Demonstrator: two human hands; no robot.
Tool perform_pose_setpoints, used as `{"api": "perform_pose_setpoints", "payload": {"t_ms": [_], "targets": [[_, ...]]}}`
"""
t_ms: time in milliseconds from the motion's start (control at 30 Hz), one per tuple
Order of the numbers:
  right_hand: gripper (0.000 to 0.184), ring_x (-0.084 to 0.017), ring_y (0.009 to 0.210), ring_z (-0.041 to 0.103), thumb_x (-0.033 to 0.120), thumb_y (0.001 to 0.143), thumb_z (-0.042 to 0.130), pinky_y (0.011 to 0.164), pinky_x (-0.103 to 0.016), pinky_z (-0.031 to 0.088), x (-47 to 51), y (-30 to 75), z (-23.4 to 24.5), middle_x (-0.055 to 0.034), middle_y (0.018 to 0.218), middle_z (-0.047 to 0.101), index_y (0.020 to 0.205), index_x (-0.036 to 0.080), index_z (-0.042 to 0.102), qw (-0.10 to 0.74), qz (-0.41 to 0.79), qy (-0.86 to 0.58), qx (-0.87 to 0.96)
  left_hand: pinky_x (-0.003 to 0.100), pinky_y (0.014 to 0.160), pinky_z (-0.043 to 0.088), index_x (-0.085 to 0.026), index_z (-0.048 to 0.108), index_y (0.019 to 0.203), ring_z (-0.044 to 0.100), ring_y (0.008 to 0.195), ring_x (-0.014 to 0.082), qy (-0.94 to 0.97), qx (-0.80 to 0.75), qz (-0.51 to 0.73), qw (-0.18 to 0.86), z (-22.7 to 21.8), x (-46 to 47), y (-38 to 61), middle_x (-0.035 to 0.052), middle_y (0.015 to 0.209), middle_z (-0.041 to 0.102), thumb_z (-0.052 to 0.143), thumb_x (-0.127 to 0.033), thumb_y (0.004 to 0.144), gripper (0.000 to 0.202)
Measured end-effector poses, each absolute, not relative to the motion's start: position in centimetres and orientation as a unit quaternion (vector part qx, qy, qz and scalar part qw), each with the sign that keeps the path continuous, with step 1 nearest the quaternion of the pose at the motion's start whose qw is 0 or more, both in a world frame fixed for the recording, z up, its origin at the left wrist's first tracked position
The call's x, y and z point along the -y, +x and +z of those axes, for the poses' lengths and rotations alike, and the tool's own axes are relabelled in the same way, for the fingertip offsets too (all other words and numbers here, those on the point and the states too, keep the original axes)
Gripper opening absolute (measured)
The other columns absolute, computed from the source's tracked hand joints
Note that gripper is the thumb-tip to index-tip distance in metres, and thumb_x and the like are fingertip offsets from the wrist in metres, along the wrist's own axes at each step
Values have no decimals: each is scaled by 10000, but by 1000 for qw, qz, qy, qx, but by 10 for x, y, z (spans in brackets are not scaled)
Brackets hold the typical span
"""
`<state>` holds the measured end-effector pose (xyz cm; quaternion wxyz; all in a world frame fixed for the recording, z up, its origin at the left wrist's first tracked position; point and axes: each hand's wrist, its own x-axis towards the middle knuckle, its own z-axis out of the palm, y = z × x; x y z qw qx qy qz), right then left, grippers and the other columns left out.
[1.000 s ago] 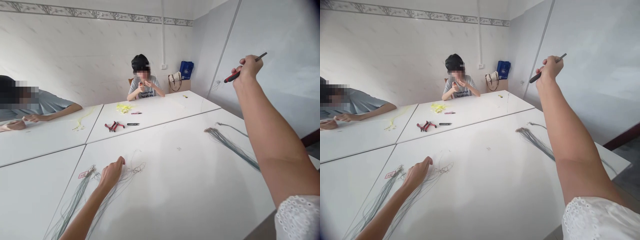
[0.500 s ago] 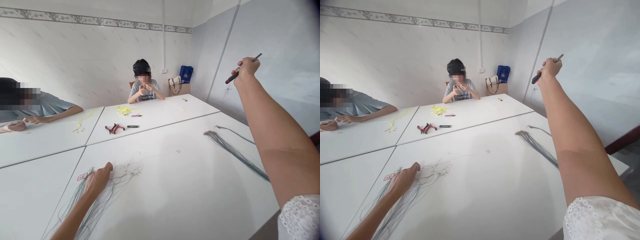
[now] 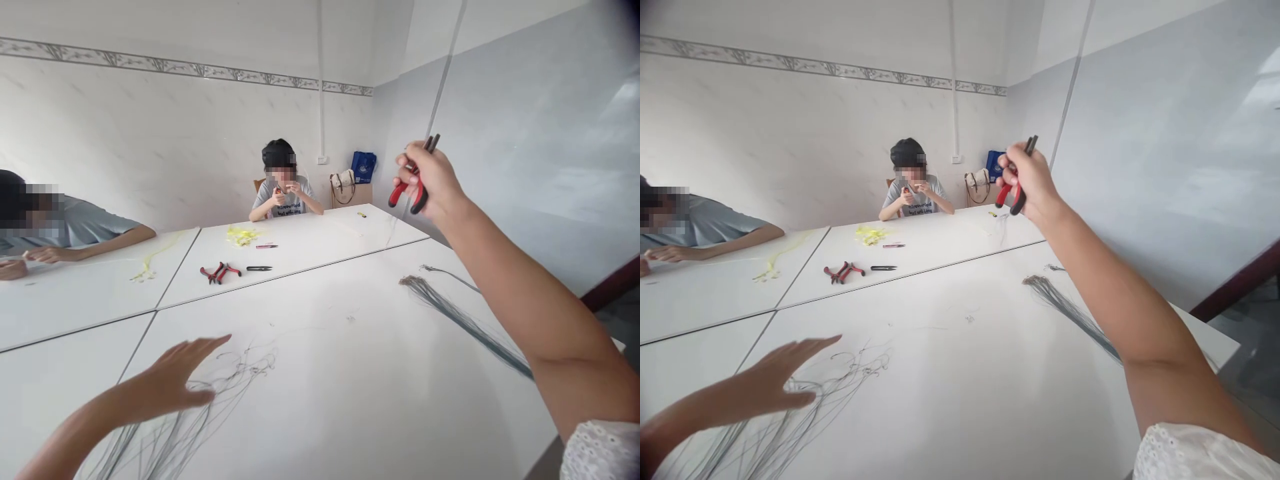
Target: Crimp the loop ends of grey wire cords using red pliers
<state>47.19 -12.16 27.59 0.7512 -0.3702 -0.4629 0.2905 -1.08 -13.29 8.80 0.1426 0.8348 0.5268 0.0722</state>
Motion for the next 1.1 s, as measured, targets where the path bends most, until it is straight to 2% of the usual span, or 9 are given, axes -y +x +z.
{"api": "perform_pose_setpoints", "payload": {"t_ms": [100, 200, 300, 400, 467, 600, 733, 967, 1100], "targets": [[267, -14, 418, 290, 274, 949, 659, 556, -221, 480, 140, 435, 259, 84, 707, 549, 787, 212, 455, 706, 349, -328, 522, 409, 1064, 454, -374, 605, 1374, 553, 1333, 307, 855, -463, 107, 210, 143, 132, 34, 13, 1493, 587, 583, -551, 917, 491], [308, -15, 423, 277, 372, 898, 736, 609, -235, 518, 159, 400, 240, 89, 722, 550, 824, 222, 477, 668, 396, -291, 558, 367, 979, 525, -292, 640, 1258, 643, 1215, 257, 839, -400, 251, 272, 166, 136, 97, 65, 1302, 699, 523, -538, 968, 398], [278, -16, 432, 267, 390, 920, 706, 675, -250, 540, 176, 373, 224, 91, 729, 547, 850, 225, 493, 649, 427, -265, 572, 335, 950, 555, -254, 613, 1217, 684, 1129, 215, 828, -323, 294, 352, 158, 151, 150, 73, 1285, 688, 668, -440, 896, 375], [262, -21, 446, 273, 398, 927, 689, 707, -267, 542, 187, 360, 214, 87, 738, 543, 870, 228, 498, 645, 435, -251, 576, 305, 807, 578, -201, 649, 954, 725, 800, 166, 787, -329, 311, 419, 142, 169, 174, 32, 914, 746, 655, -349, 902, 157], [265, -35, 466, 303, 412, 920, 685, 708, -281, 537, 188, 361, 207, 82, 724, 536, 878, 232, 496, 653, 418, -256, 577, 298, 761, 579, -180, 660, 871, 715, 704, 155, 743, -335, 324, 480, 137, 179, 175, 26, 791, 736, 628, -346, 923, 176], [215, -88, 554, 424, 398, 915, 651, 611, -265, 451, 182, 377, 181, 40, 727, 577, 870, 226, 530, 606, 318, -376, 625, 301, 765, 595, -158, 723, 914, 726, 689, 157, 661, -327, 349, 578, 138, 190, 164, 57, 813, 767, 640, -392, 929, 249], [59, -96, 596, 395, 228, 848, 660, 592, -263, 354, 187, 388, 142, 12, 824, 620, 866, 211, 606, 492, 157, -506, 691, 288, 724, 603, -151, 735, 873, 713, 651, 149, 632, -330, 378, 590, 140, 196, 159, 61, 811, 767, 662, -422, 919, 285], [118, -91, 569, 398, 344, 939, 647, 547, -263, 340, 238, 353, 126, 22, 820, 585, 996, 244, 622, 567, 203, -437, 668, 264, 698, 598, -161, 739, 847, 721, 663, 150, 658, -364, 392, 529, 141, 207, 167, 31, 731, 750, 656, -358, 940, 233], [154, -96, 587, 422, 295, 926, 670, 542, -260, 342, 249, 337, 134, 30, 723, 537, 811, 226, 596, 588, 202, -416, 664, 245, 674, 586, -161, 745, 836, 717, 668, 147, 663, -369, 398, 516, 144, 214, 168, 25, 717, 742, 700, -363, 918, 222]]}}
